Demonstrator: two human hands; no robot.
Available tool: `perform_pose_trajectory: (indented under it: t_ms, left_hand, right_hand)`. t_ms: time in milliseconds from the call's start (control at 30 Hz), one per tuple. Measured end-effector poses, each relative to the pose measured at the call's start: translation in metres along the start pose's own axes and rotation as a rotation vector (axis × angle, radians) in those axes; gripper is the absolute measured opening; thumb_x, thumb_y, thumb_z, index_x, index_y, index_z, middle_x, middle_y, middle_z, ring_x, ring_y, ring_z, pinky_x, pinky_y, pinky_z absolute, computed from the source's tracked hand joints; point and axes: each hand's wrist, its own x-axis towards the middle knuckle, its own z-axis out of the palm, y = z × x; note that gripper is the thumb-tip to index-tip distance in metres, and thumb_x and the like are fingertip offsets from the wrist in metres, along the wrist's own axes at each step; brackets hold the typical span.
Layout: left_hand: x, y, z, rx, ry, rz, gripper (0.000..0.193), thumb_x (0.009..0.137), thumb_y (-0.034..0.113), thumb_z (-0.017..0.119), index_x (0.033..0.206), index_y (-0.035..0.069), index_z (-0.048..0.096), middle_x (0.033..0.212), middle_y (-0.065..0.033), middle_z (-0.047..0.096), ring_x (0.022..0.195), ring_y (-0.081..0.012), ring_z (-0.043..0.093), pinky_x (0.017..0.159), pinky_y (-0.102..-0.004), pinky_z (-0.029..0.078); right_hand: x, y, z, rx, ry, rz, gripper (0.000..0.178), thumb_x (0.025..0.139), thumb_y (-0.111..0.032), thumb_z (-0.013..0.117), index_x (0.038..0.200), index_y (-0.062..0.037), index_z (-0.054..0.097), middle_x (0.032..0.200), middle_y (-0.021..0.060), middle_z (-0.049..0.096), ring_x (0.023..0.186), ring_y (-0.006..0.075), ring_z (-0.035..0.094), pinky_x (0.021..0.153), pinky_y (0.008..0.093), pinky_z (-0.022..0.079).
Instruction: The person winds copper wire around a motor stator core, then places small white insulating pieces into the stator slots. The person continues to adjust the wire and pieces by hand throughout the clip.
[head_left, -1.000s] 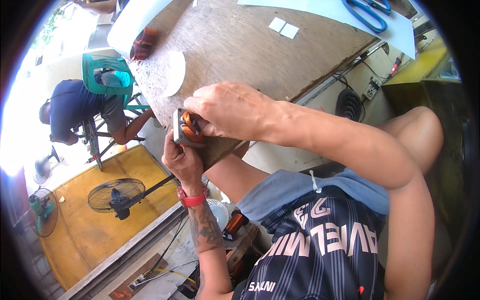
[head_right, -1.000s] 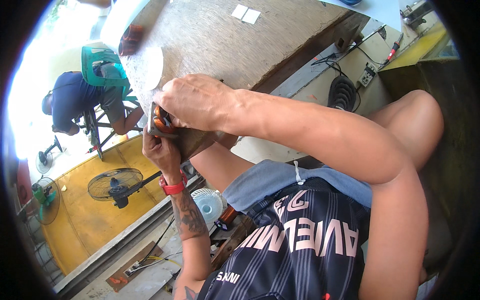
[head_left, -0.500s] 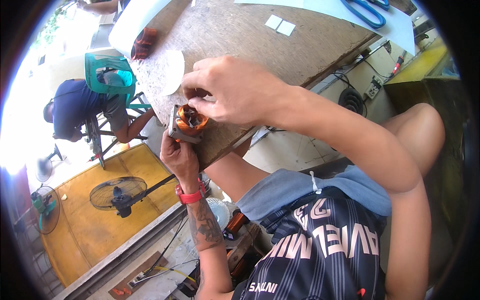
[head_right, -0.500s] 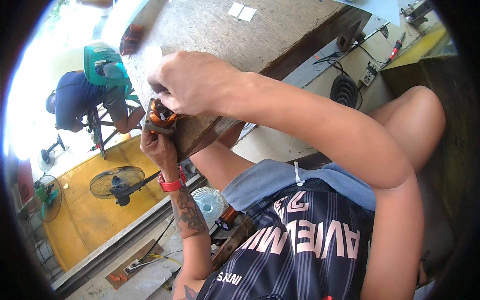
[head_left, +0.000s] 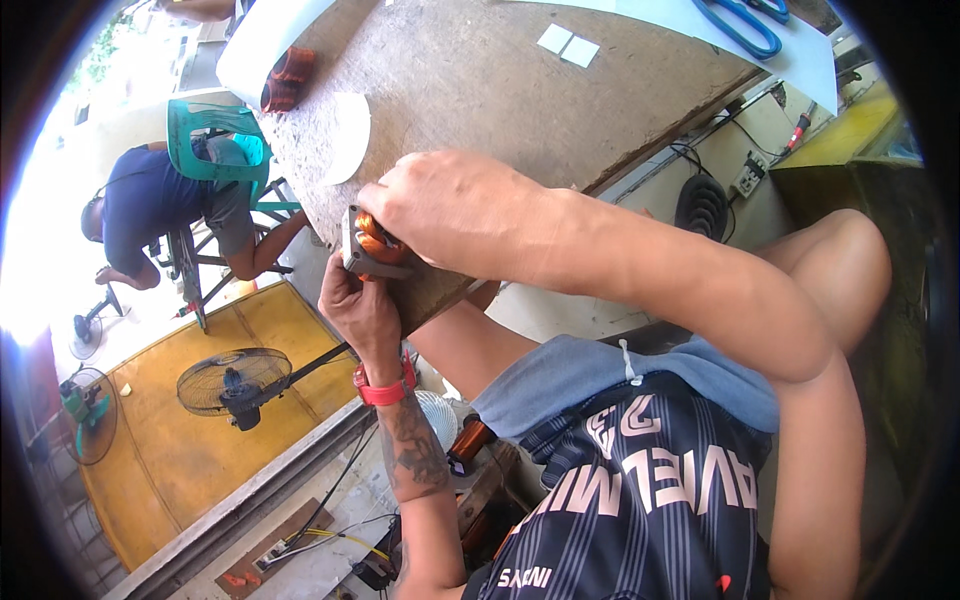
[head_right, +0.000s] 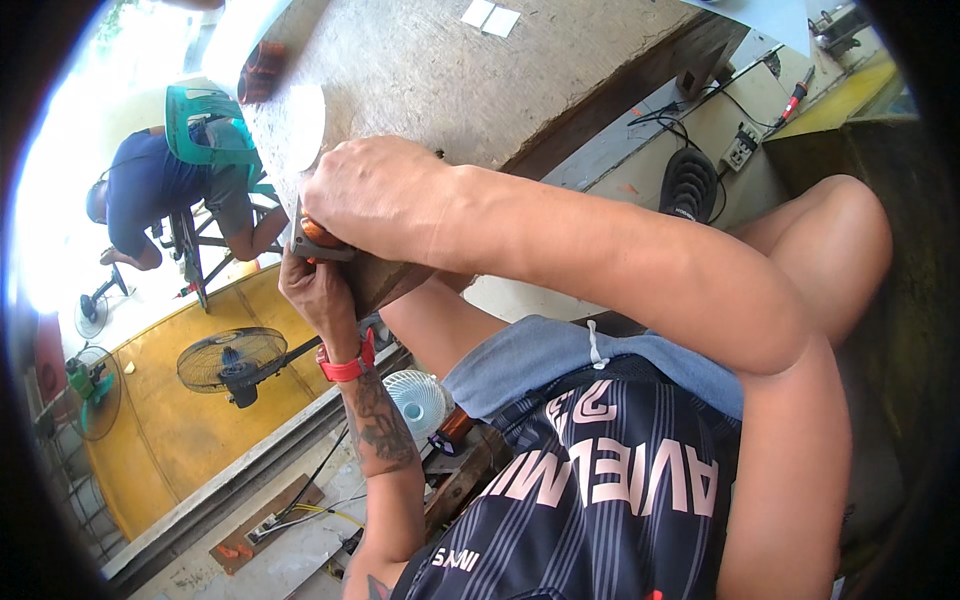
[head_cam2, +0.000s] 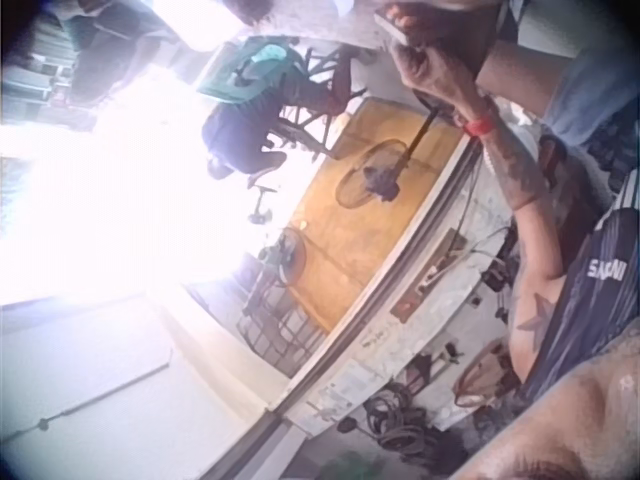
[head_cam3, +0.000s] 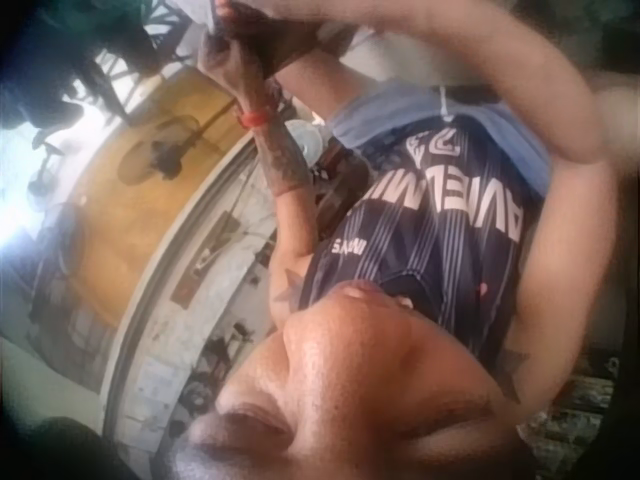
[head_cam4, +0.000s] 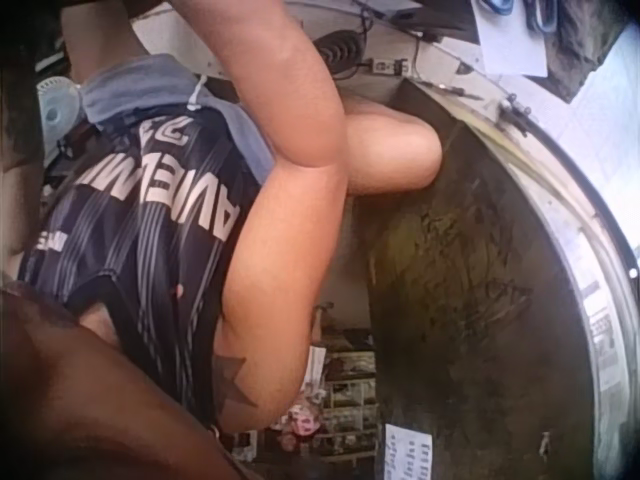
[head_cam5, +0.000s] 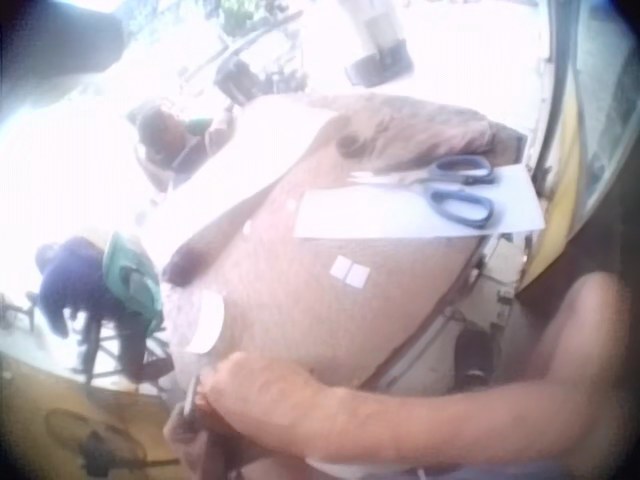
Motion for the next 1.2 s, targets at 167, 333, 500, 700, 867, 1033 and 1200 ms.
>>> perform_pose_trajectory:
  t_ms: [167, 333, 500, 700, 867, 1033, 1200]
  left_hand:
    - [0.003, 0.007, 0.005, -0.007, 0.001, -0.010, 0.021, 0.102, -0.001, 0.068, 0.123, -0.004, 0.072, 0.106, -0.0027, 0.076, 0.095, -0.0078, 0.068, 0.085, -0.0244, 0.056]
    - [0.005, 0.007, 0.006, 0.052, -0.016, 0.008, 0.022, 0.102, -0.003, 0.067, 0.124, -0.004, 0.071, 0.108, -0.0016, 0.076, 0.096, -0.0074, 0.067, 0.085, -0.0239, 0.054]
    - [0.008, 0.002, 0.003, 0.012, -0.022, -0.018, 0.028, 0.102, -0.003, 0.066, 0.130, -0.004, 0.069, 0.112, -0.0026, 0.076, 0.098, -0.0078, 0.068, 0.085, -0.0236, 0.054]
    - [0.013, -0.004, 0.001, -0.035, -0.055, 0.013, 0.028, 0.104, -0.002, 0.065, 0.131, -0.004, 0.069, 0.113, -0.0036, 0.076, 0.099, -0.0074, 0.068, 0.084, -0.0224, 0.055]
    - [0.013, -0.008, -0.001, -0.066, -0.081, 0.042, 0.026, 0.104, -0.003, 0.064, 0.129, -0.005, 0.070, 0.112, -0.0047, 0.076, 0.098, -0.0081, 0.068, 0.085, -0.0231, 0.055]
    - [0.012, -0.006, -0.016, -0.082, -0.187, 0.036, 0.024, 0.106, 0.003, 0.066, 0.129, -0.002, 0.070, 0.118, -0.0061, 0.076, 0.103, -0.0103, 0.070, 0.090, -0.0258, 0.056]
    - [0.012, -0.010, -0.025, -0.196, -0.233, -0.003, 0.025, 0.104, 0.010, 0.072, 0.126, -0.003, 0.073, 0.111, -0.0052, 0.078, 0.099, -0.0099, 0.070, 0.088, -0.0255, 0.057]
  right_hand:
    - [-0.002, -0.006, -0.003, -0.075, -0.026, 0.019, 0.029, 0.095, -0.010, 0.069, 0.119, 0.0060, 0.064, 0.099, 0.0225, 0.077, 0.095, 0.0356, 0.078, 0.085, 0.0418, 0.064]
    - [-0.004, -0.009, 0.003, -0.005, 0.016, 0.133, 0.033, 0.094, -0.011, 0.071, 0.121, 0.0066, 0.061, 0.094, 0.0240, 0.076, 0.095, 0.0381, 0.078, 0.083, 0.0432, 0.064]
    - [-0.003, -0.004, 0.001, 0.200, 0.035, 0.240, 0.032, 0.094, -0.011, 0.069, 0.117, 0.0098, 0.061, 0.092, 0.0288, 0.075, 0.098, 0.0436, 0.076, 0.086, 0.0474, 0.063]
    - [0.004, 0.003, -0.005, 0.193, -0.006, 0.241, 0.024, 0.091, -0.011, 0.067, 0.109, 0.0051, 0.072, 0.097, 0.0303, 0.076, 0.098, 0.0452, 0.076, 0.090, 0.0506, 0.061]
    - [-0.002, 0.000, 0.001, 0.216, 0.043, 0.271, 0.021, 0.095, -0.011, 0.064, 0.109, 0.0055, 0.068, 0.096, 0.0325, 0.073, 0.096, 0.0485, 0.073, 0.088, 0.0545, 0.059]
    - [-0.006, -0.003, 0.007, 0.162, 0.090, 0.257, 0.021, 0.096, -0.013, 0.066, 0.107, 0.0049, 0.067, 0.094, 0.0300, 0.074, 0.094, 0.0482, 0.073, 0.087, 0.0542, 0.059]
    - [-0.012, -0.004, 0.013, 0.106, 0.197, 0.183, 0.019, 0.095, -0.013, 0.068, 0.106, 0.0024, 0.069, 0.095, 0.0265, 0.075, 0.097, 0.0431, 0.075, 0.089, 0.0508, 0.060]
